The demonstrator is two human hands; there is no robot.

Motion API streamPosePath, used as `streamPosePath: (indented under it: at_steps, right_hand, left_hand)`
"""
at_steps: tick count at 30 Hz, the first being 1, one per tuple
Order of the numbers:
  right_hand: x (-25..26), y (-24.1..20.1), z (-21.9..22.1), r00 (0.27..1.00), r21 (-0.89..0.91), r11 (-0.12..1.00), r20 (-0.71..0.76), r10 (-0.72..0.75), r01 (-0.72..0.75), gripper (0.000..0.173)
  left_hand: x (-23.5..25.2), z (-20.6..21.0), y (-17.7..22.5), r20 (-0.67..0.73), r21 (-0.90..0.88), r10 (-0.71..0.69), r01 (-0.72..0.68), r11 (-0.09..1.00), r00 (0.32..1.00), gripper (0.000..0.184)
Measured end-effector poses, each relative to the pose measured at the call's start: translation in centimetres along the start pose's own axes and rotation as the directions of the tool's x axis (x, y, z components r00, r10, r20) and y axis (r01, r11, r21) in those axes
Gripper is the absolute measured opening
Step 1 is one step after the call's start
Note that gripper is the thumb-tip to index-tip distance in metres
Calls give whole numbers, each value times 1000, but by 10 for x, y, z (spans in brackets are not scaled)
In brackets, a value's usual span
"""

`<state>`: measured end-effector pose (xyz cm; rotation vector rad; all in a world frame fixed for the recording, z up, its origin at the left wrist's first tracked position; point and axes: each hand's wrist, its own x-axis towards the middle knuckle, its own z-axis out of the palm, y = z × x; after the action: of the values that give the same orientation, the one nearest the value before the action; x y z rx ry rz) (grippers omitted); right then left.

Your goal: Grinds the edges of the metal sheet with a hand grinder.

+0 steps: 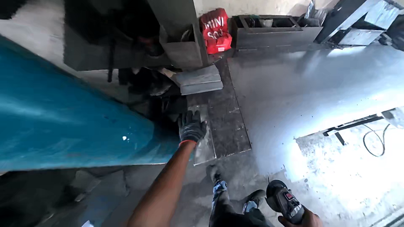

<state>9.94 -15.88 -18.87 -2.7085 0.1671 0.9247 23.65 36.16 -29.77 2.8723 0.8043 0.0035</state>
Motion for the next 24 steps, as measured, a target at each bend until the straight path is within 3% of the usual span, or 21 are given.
streamPosePath:
  at_steps: [4,10,15,19,21,24]
  right_hand:
    - [39,-48,-2,996,-84,993,2,85,-84,86]
    - [87,-99,-19,981,-139,972,5,192,-190,80]
    - [166,-171,-52,975,-227,952,42,219,-205,84]
    - [249,-285,-105,991,-235,967,66,113,-94,87]
    - [297,-344,-133,998,-193,981,63,21,-9,80]
    - [386,-405,-152,980,-124,977,-70,-185,176,79]
  left_hand:
    - [47,26,0,-80,-53,26,-30,998,996,67]
    - [53,30,2,-80,-45,-8,4,999,997,69]
    - [58,36,2,-95,-24,-36,33,999,995,73]
    - [60,37,0,-136,-34,-24,20,999,990,69]
    - [61,36,0,-131,-49,-29,23,999,991,72]
    - [61,47,-4,-146,-69,-35,25,997,989,77]
